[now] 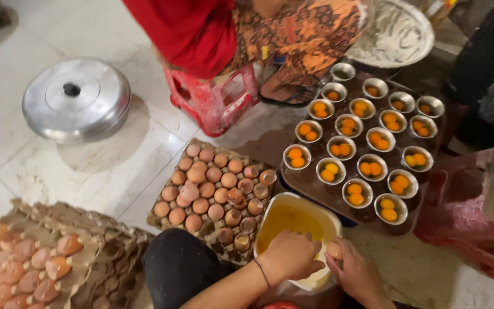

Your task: The person cracks eggs and separates the yolks from the whites. The yolks are placed into small metal cups arranged in a tray, while the egg whites are collected in a plastic container. The person continues this process for multiple eggs.

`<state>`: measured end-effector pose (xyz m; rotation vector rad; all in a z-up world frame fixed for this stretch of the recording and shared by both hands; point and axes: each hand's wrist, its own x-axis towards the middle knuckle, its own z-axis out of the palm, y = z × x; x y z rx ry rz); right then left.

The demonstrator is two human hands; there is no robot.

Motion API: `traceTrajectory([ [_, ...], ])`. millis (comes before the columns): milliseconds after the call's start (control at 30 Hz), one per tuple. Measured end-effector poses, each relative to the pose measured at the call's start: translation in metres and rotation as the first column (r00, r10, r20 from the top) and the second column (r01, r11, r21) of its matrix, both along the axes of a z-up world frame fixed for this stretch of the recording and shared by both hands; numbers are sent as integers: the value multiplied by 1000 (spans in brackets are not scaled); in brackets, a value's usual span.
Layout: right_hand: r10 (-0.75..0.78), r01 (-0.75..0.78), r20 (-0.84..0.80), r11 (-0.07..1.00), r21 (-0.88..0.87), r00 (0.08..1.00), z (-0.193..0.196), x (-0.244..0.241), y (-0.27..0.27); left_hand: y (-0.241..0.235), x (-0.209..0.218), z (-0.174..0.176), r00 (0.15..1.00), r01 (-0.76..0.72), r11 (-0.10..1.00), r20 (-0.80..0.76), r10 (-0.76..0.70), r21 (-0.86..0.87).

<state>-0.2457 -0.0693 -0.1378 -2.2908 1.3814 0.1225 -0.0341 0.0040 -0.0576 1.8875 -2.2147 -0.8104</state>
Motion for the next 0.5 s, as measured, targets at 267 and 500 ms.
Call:
traceTrajectory([
  [267,69,-66,24,993,-96,997,-14,-12,5,-13,-13,-5,998,69,997,-10,-69,-16],
  [500,10,77,270,948,-308,963,-24,-23,4,-25,-14,4,999,44,998,25,-45,53],
])
